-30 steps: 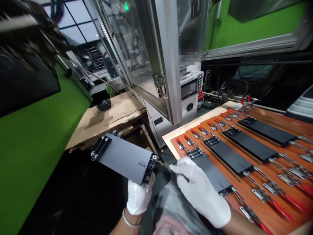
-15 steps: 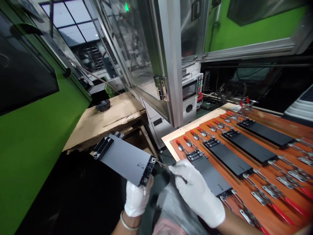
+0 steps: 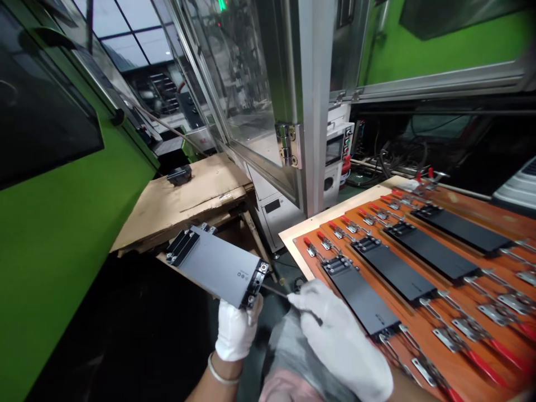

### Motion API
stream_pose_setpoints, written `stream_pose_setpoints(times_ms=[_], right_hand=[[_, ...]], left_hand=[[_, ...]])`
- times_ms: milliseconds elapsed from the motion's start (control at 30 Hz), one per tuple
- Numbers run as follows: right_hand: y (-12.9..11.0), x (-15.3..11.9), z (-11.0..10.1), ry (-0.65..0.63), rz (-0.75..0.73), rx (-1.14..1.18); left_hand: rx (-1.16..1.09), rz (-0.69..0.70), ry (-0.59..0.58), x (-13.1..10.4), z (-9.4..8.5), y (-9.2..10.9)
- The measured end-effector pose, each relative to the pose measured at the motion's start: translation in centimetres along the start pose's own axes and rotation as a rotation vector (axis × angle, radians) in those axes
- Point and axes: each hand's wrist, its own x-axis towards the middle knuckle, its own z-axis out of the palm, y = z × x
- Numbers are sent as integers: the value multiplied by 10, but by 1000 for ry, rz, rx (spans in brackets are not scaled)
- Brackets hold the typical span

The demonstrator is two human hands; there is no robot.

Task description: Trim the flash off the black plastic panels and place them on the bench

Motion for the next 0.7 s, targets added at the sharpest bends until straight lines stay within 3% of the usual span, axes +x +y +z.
stream_pose_setpoints(times_ms=[133,267,433,600,700], right_hand=[[-5,-7,5,-129,0,-103],[-7,-8,10,-116,15,-87],[-7,-9,11,-108,4,-45],[-6,-11,11,-86,1,-28],[-8,-11,10,-75,-9,-5]], left_hand=[[-120,-76,33,1,1,7],[-258,-171,-6,2,8,24],[-102,-128,-43,1,5,22],[18,-69,21,1,-2,10],[31,-37,-22,1,-3,8]])
